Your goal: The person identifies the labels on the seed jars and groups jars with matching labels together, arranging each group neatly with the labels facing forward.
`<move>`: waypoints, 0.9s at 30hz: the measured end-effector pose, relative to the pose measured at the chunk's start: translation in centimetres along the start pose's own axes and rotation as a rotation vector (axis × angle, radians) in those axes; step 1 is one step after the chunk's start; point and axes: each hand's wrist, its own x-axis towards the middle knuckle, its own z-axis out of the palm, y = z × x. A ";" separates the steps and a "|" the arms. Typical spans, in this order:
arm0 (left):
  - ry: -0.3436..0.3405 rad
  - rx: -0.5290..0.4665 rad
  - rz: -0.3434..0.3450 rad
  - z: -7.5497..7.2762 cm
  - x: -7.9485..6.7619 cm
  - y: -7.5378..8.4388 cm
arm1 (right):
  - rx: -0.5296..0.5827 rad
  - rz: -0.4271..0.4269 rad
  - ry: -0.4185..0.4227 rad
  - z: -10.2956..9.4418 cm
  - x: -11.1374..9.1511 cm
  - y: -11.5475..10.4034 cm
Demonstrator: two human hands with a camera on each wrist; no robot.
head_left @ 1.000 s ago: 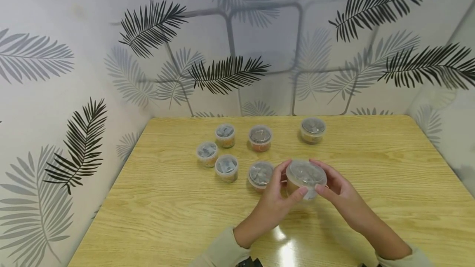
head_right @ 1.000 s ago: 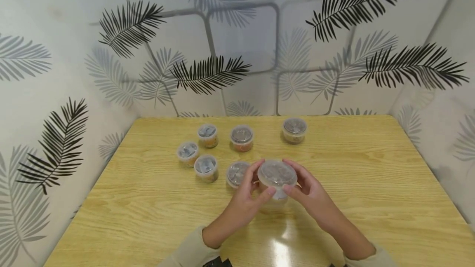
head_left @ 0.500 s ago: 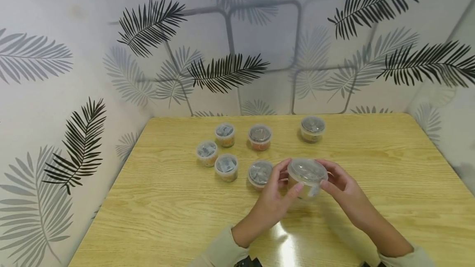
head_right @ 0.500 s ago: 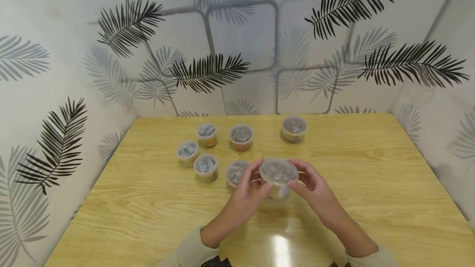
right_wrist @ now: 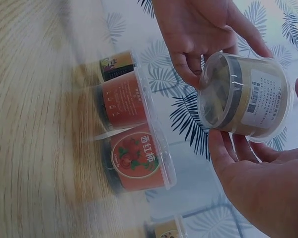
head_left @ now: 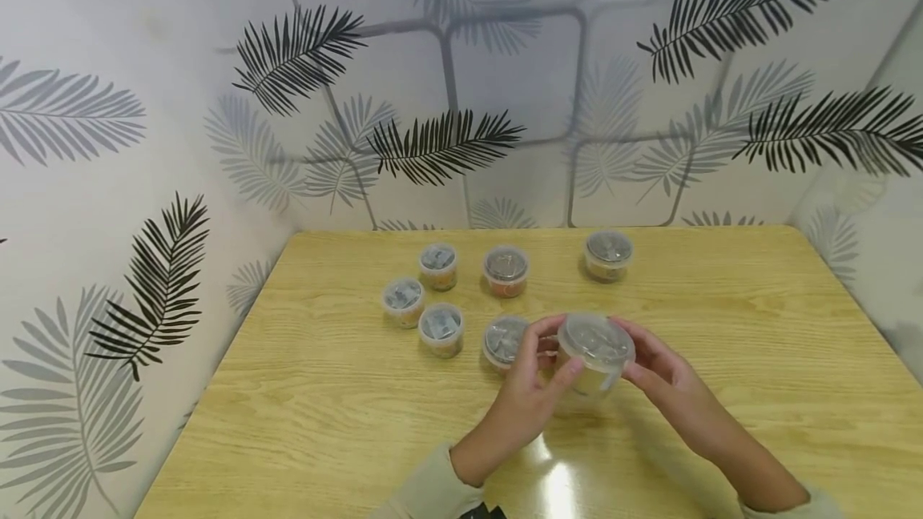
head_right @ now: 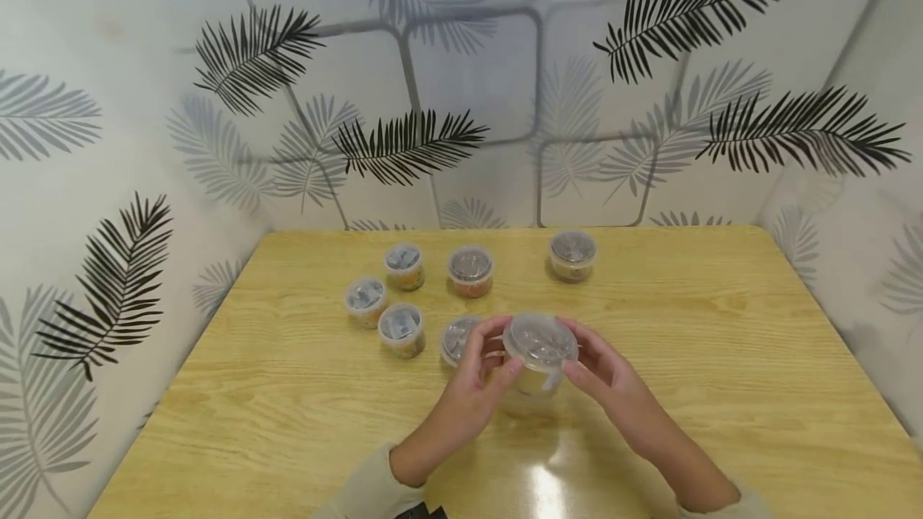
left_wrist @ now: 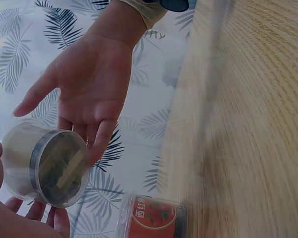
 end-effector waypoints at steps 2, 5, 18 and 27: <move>-0.022 0.006 -0.028 0.1 0.0 -0.8 | 0.009 0.004 -0.012 0.1 0.0 0.0; -0.061 0.012 -0.078 0.3 0.0 -1.7 | 0.033 -0.005 -0.047 0.3 0.1 0.1; -0.088 -0.002 -0.121 0.1 0.1 -1.5 | 0.032 0.000 -0.012 0.2 0.3 0.1; -0.012 -0.012 -0.020 -0.1 0.2 -0.2 | 0.008 0.016 0.130 0.0 0.4 0.2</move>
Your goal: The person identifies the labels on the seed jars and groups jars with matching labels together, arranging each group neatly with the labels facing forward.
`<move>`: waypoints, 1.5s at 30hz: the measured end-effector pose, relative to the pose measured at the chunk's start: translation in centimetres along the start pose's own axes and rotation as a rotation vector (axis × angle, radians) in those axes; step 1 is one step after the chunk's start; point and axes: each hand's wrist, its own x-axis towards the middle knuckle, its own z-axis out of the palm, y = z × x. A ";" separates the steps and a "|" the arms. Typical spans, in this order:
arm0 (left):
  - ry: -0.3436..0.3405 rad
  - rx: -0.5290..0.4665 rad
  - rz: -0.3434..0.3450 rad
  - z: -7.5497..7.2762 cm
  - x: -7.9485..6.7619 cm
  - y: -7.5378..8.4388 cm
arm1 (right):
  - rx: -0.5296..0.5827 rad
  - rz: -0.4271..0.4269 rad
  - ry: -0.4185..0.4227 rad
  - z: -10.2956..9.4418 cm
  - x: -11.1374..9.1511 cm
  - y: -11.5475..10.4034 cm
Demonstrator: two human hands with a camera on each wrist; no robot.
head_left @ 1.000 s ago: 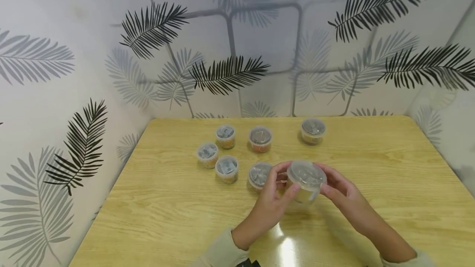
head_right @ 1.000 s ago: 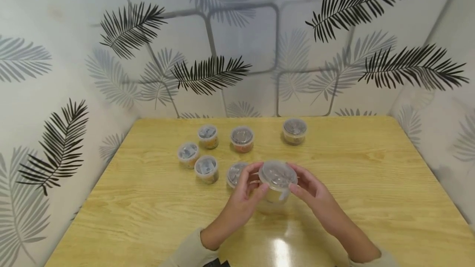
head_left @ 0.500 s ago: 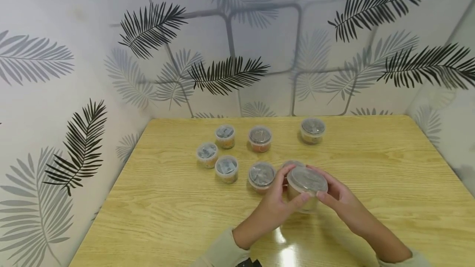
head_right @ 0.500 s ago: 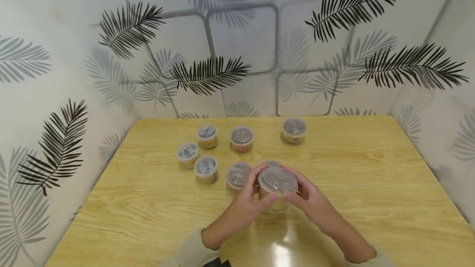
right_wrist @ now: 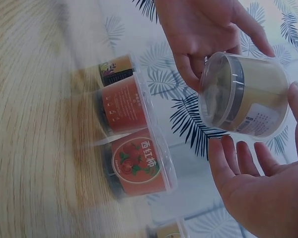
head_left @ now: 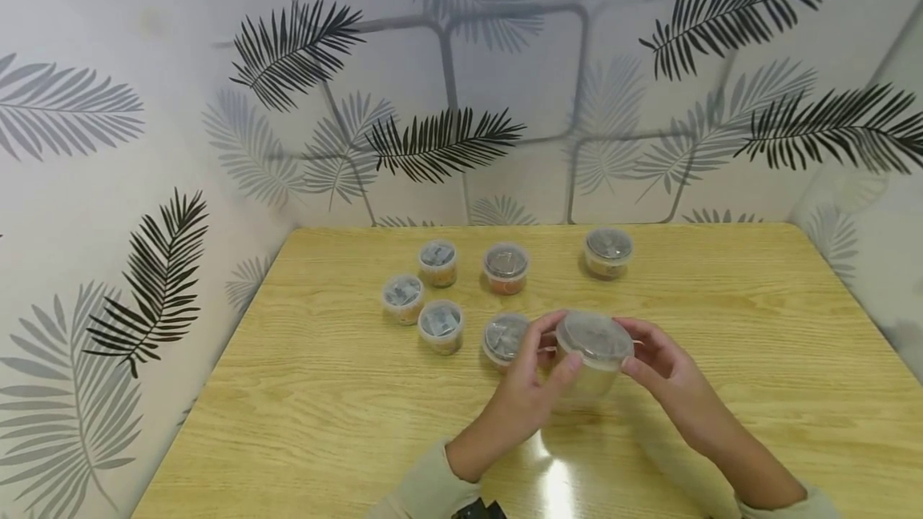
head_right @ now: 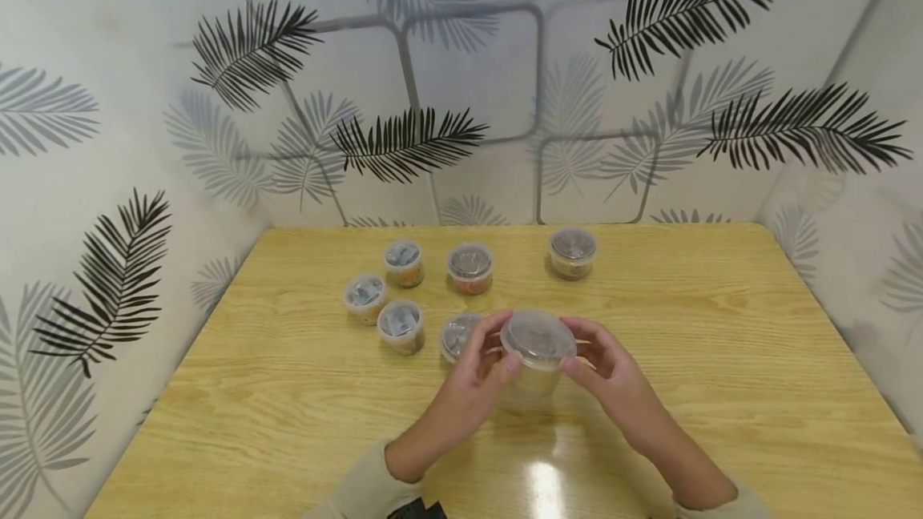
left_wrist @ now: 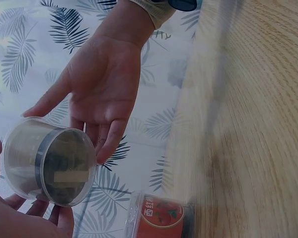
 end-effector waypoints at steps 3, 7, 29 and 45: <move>0.024 -0.021 0.000 -0.1 -0.1 1.2 | 0.007 0.011 0.026 0.0 -0.1 0.0; 0.030 -0.014 0.010 -0.2 -0.2 2.1 | 0.007 0.030 0.019 -0.1 -0.2 -0.1; -0.091 -0.010 -0.138 0.3 -0.2 -1.6 | 0.026 -0.027 -0.159 0.8 -0.4 0.1; -0.008 -0.058 -0.031 -0.1 -0.5 0.4 | -0.014 0.050 0.060 0.4 -0.4 -0.1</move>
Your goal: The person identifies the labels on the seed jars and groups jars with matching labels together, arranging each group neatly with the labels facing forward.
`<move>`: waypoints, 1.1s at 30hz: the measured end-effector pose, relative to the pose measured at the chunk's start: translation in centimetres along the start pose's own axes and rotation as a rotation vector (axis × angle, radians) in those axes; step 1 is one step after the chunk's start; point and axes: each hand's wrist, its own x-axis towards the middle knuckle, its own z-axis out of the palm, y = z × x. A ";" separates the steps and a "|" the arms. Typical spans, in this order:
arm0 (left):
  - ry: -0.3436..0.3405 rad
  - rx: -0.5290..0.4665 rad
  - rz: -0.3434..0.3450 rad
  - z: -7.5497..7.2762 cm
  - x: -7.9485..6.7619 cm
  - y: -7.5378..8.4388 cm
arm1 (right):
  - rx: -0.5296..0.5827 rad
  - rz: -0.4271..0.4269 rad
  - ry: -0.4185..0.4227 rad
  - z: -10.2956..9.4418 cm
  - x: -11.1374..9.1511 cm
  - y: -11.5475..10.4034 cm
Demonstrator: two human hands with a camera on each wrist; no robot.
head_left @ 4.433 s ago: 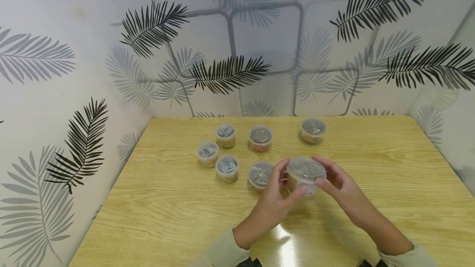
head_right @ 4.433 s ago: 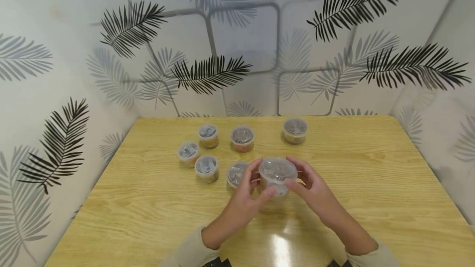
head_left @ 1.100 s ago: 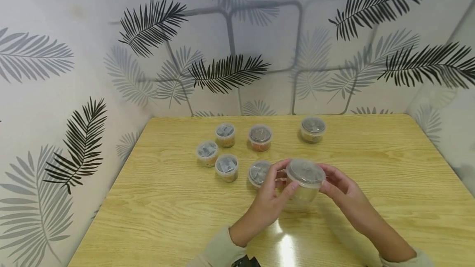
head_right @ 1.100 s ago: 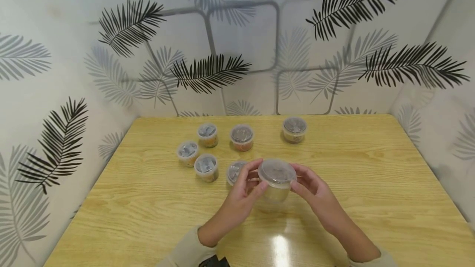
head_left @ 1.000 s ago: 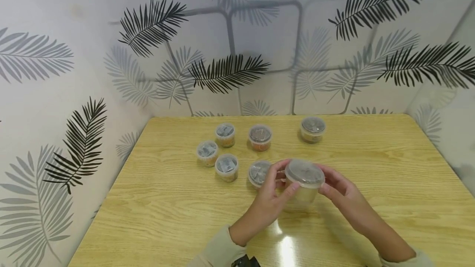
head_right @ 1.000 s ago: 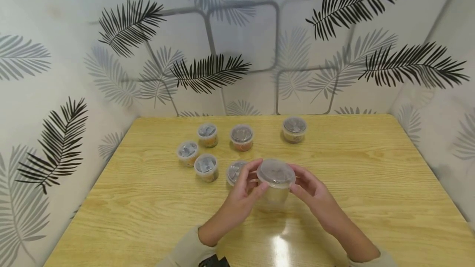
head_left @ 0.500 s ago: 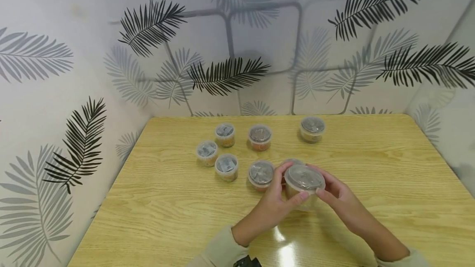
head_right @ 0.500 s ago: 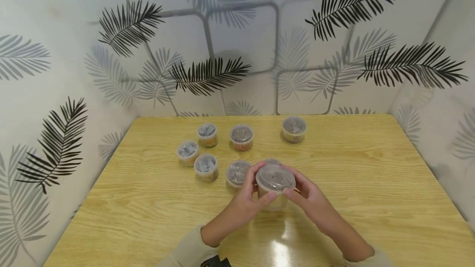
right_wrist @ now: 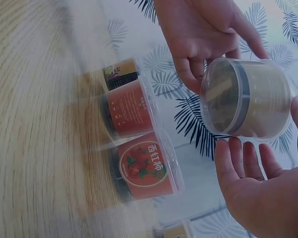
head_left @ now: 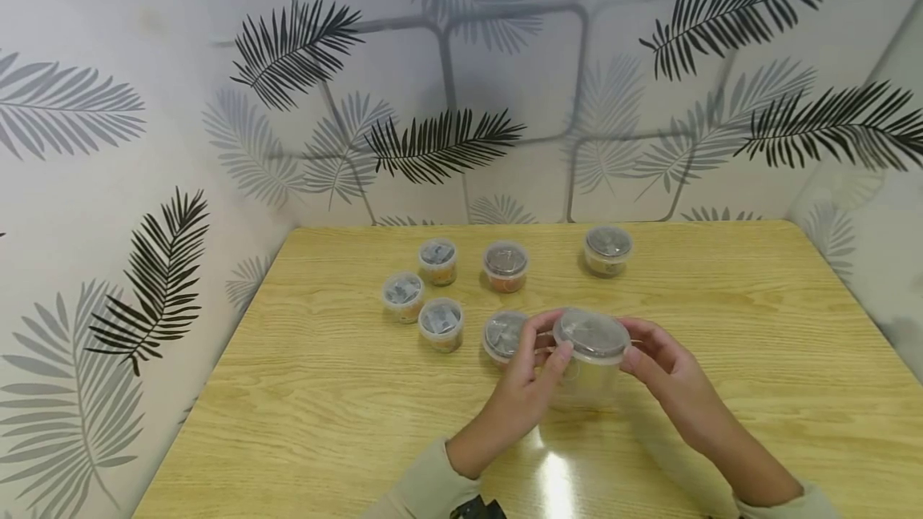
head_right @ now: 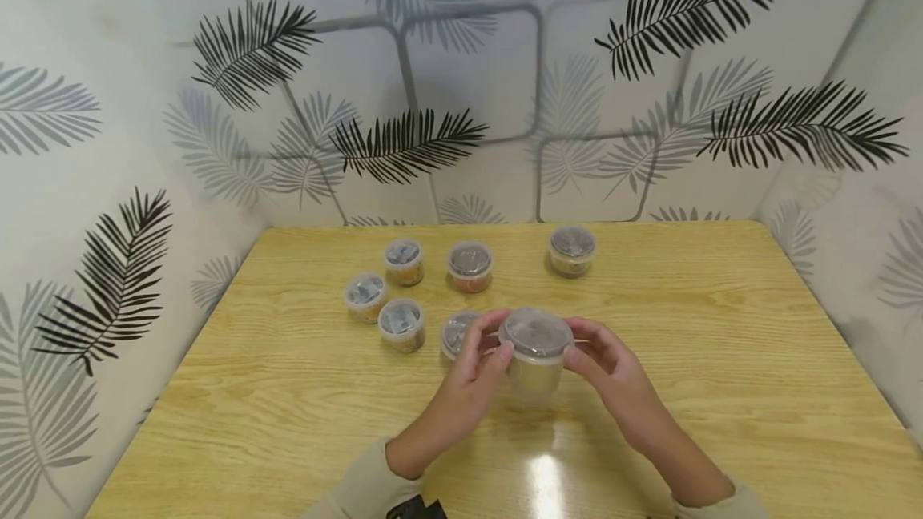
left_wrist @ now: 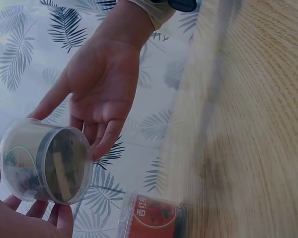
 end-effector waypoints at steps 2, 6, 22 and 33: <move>0.017 -0.001 0.005 0.0 -0.1 0.8 | 0.012 0.009 0.011 0.0 0.0 0.0; 0.024 -0.002 0.007 0.1 -0.1 1.1 | 0.019 0.012 -0.002 0.0 -0.1 0.0; -0.109 0.018 -0.078 0.5 0.0 -1.8 | 0.036 -0.075 -0.182 0.7 -0.4 0.0; -0.040 0.023 0.000 0.4 -0.1 -0.7 | -0.024 -0.054 -0.051 -0.1 -0.7 0.2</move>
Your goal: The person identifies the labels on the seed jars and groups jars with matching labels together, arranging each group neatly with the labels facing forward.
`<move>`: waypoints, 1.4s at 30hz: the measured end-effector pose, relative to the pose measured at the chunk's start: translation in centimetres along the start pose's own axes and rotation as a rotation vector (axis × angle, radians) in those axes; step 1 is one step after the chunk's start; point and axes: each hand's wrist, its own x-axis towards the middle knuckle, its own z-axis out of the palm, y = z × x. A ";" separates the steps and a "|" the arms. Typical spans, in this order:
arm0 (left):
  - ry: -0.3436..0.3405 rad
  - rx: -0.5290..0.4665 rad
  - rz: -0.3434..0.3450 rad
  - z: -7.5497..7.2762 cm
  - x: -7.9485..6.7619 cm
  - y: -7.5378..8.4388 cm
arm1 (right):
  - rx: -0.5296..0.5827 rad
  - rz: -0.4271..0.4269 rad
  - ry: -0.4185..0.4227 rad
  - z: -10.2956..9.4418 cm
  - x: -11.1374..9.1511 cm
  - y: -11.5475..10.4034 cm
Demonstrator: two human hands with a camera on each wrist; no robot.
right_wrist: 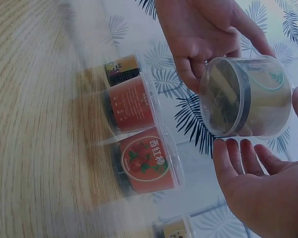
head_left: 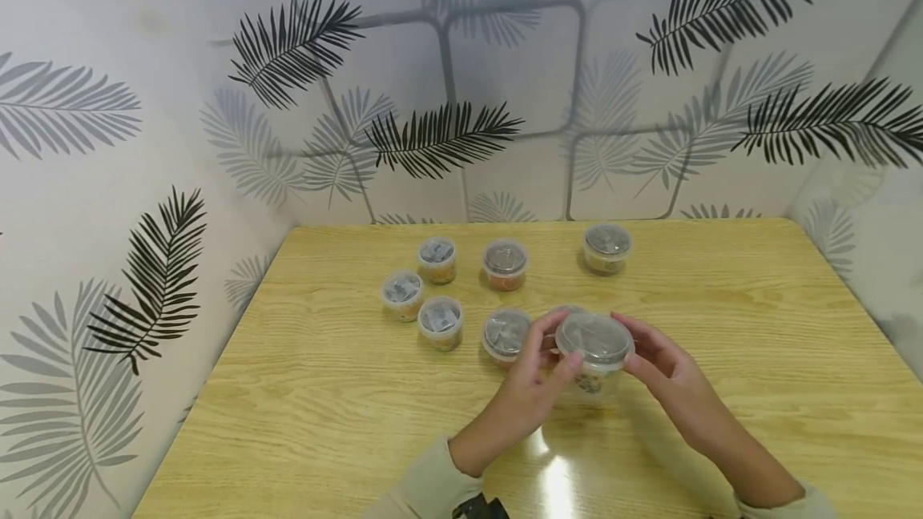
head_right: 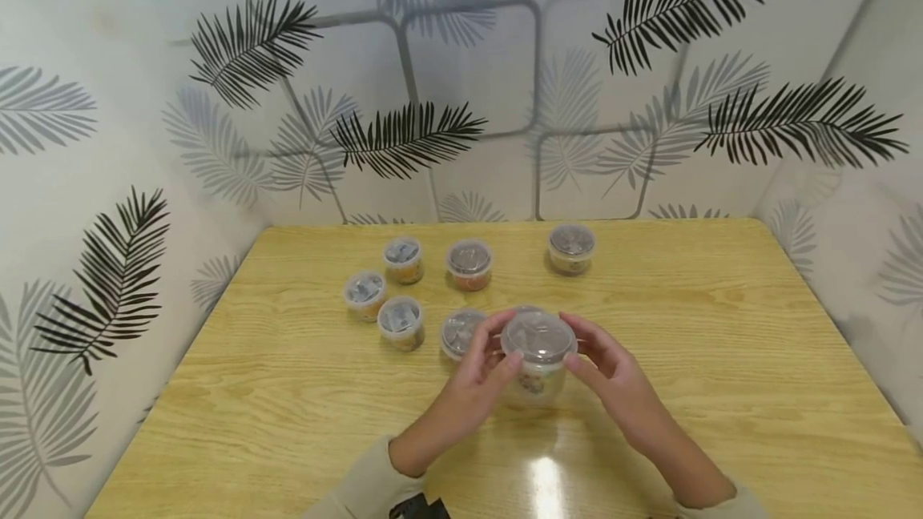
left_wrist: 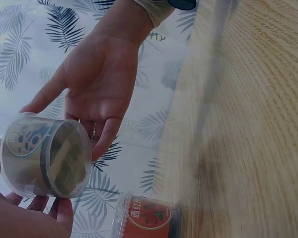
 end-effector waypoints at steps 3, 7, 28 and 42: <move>0.016 -0.013 0.000 0.1 0.1 -0.1 | 0.021 -0.005 0.009 -0.1 -0.1 0.1; 0.018 -0.039 -0.037 0.2 0.2 -0.3 | 0.042 -0.008 0.010 -0.3 -0.2 0.3; -0.074 0.000 -0.156 2.1 2.6 -3.0 | -0.042 0.070 0.067 -2.0 -1.7 0.8; -0.069 0.023 -0.170 5.8 4.9 -4.4 | -0.057 0.130 0.121 -5.5 -2.6 2.2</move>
